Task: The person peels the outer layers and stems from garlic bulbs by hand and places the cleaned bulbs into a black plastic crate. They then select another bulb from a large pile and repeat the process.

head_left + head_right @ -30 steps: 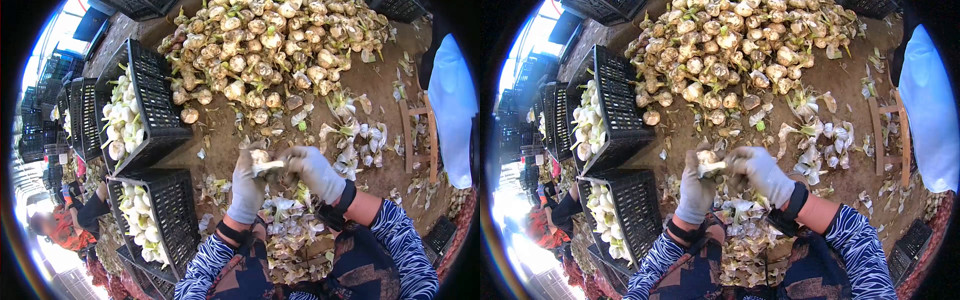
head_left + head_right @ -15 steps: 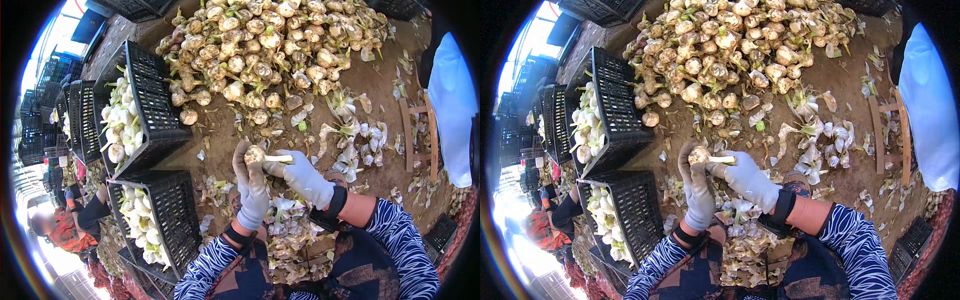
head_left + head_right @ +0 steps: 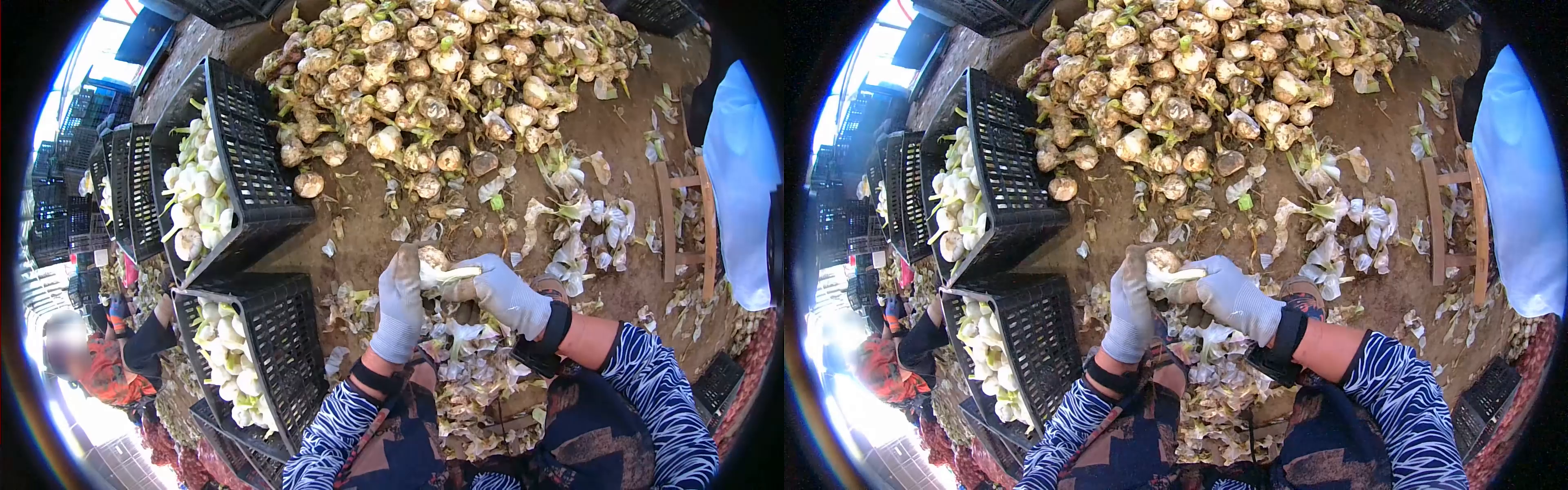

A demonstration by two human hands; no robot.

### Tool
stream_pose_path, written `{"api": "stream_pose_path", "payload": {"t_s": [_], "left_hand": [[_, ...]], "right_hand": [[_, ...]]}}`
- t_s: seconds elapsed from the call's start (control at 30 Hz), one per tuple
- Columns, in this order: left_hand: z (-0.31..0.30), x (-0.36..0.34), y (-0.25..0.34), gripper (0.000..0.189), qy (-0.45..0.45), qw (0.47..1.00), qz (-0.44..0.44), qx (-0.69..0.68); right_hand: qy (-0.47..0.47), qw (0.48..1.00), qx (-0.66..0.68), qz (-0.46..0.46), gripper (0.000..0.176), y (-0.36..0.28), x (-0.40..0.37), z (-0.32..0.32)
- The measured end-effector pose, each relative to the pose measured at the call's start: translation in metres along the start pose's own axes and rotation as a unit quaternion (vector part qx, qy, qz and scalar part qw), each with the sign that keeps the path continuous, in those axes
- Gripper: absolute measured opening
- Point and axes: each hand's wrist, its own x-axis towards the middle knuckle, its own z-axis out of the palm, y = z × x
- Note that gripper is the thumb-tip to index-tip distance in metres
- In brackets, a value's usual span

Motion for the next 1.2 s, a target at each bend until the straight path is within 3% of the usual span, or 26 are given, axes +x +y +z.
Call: {"api": "stream_pose_path", "payload": {"t_s": [0.03,0.1,0.2,0.3,0.37,0.4,0.47,0.5,0.53,0.57,0.63,0.67,0.7,0.73,0.8,0.9,1.07,1.13,1.2], "left_hand": [[-0.001,-0.001,0.002,0.051,0.000,1.000,0.000,0.000],[0.000,-0.005,0.015,0.058,0.023,0.983,-0.153,-0.100],[0.006,-0.005,0.024,0.059,0.017,0.973,-0.172,-0.153],[-0.001,-0.003,0.021,0.061,-0.023,0.934,-0.233,-0.269],[-0.003,-0.005,0.022,0.062,-0.040,0.921,-0.246,-0.299],[-0.005,-0.007,0.022,0.064,-0.057,0.907,-0.259,-0.328],[-0.009,-0.008,0.020,0.065,-0.071,0.908,-0.259,-0.323],[-0.010,-0.007,0.018,0.067,-0.085,0.908,-0.258,-0.319],[-0.010,-0.007,0.017,0.067,-0.085,0.908,-0.258,-0.320],[-0.010,-0.007,0.016,0.069,-0.088,0.914,-0.241,-0.314],[-0.002,-0.008,0.019,0.071,-0.091,0.920,-0.224,-0.308],[0.010,-0.009,0.027,0.070,-0.019,0.921,-0.221,-0.321],[0.016,-0.009,0.031,0.070,0.053,0.917,-0.217,-0.331],[0.011,-0.010,0.026,0.070,0.053,0.917,-0.218,-0.330],[-0.001,-0.012,0.020,0.068,-0.064,0.939,-0.186,-0.281],[-0.005,-0.014,0.011,0.063,-0.056,0.944,-0.179,-0.270],[-0.007,-0.011,0.015,0.061,-0.067,0.937,-0.196,-0.281],[-0.011,-0.011,0.014,0.060,-0.088,0.948,-0.164,-0.259],[-0.018,-0.010,0.016,0.060,-0.121,0.944,-0.172,-0.253]], "right_hand": [[-0.020,0.999,0.025,-0.023,0.022,0.007,0.005,-0.003],[-0.041,0.997,0.051,-0.046,0.023,0.008,0.005,-0.006],[-0.020,0.998,0.054,0.000,0.025,-0.002,-0.001,-0.016],[-0.020,1.000,0.021,-0.012,0.025,-0.002,-0.001,-0.027],[0.053,0.988,0.117,-0.085,0.025,0.003,0.009,-0.044],[0.058,0.991,0.109,-0.061,0.032,-0.005,0.011,-0.056],[0.081,0.982,-0.144,-0.089,0.053,-0.006,0.024,-0.069],[0.081,0.982,-0.144,-0.089,0.053,-0.005,0.020,-0.067],[0.147,0.915,-0.334,-0.173,0.062,-0.002,0.011,-0.061],[0.205,0.800,-0.507,-0.248,0.071,-0.003,0.002,-0.052],[0.193,0.811,-0.478,-0.276,0.071,-0.006,-0.007,-0.030],[0.182,0.821,-0.447,-0.303,0.071,-0.010,-0.011,-0.018],[0.136,0.870,-0.390,-0.269,0.061,-0.022,-0.019,-0.004],[0.141,0.872,-0.377,-0.279,0.049,-0.015,-0.016,0.001],[0.168,0.873,-0.342,-0.304,0.037,-0.006,-0.006,0.006],[0.150,0.887,-0.319,-0.298,0.027,-0.008,-0.003,0.004],[0.160,0.882,-0.328,-0.299,0.025,-0.016,0.003,0.001],[0.167,0.879,-0.327,-0.304,0.024,-0.018,0.009,-0.003],[0.190,0.856,-0.368,-0.311,0.023,-0.015,0.022,-0.012]]}}
